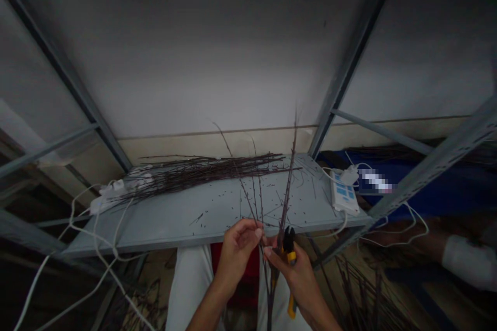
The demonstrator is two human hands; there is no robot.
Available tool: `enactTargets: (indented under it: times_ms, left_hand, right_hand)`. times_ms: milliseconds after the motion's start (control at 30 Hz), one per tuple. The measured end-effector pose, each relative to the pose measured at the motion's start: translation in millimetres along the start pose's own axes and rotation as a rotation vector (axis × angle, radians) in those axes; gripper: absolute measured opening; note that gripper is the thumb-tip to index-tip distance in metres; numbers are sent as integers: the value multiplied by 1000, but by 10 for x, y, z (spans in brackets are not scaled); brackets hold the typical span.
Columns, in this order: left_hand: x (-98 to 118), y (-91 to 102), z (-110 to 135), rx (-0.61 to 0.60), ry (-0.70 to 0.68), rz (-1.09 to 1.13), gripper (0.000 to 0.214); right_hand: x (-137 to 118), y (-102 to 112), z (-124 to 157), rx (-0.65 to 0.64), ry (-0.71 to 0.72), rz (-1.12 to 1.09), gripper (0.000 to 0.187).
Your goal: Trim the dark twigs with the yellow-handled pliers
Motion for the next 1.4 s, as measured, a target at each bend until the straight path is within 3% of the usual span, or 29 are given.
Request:
enactTargets:
  times_ms: [133, 367, 667, 933, 1067, 1233, 1400]
  left_hand:
    - [174, 128, -124, 140, -31, -9, 28]
    - [309, 42, -162, 21, -68, -83, 34]
    - [268, 11, -162, -51, 31, 121, 28]
    - [302, 9, -167, -49, 86, 134, 32]
    - [331, 38, -188, -31, 51, 99, 32]
    - [457, 154, -298, 76, -16, 18, 34]
    - [599, 91, -384, 36, -59, -32, 37]
  right_hand:
    - [57, 17, 13, 29, -3, -40, 38]
    - [176, 108, 26, 58, -33, -33, 41]
    - [112, 128, 40, 88, -12, -28, 42]
    - [72, 97, 101, 152, 15, -50, 43]
    - [94, 122, 90, 156, 27, -52, 42]
    - [164, 165, 27, 131, -18, -32, 44]
    - [88, 139, 85, 200, 39, -92, 44]
Point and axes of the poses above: each hand's wrist, its own z-axis away from the middle knuckle, its own y-axis out of the back of the hand, x = y × z, the point moved 9 cm from there along -z, towards the middle knuckle, and after that the axes turned 14 degrees about -z, right-handed, at the moved point
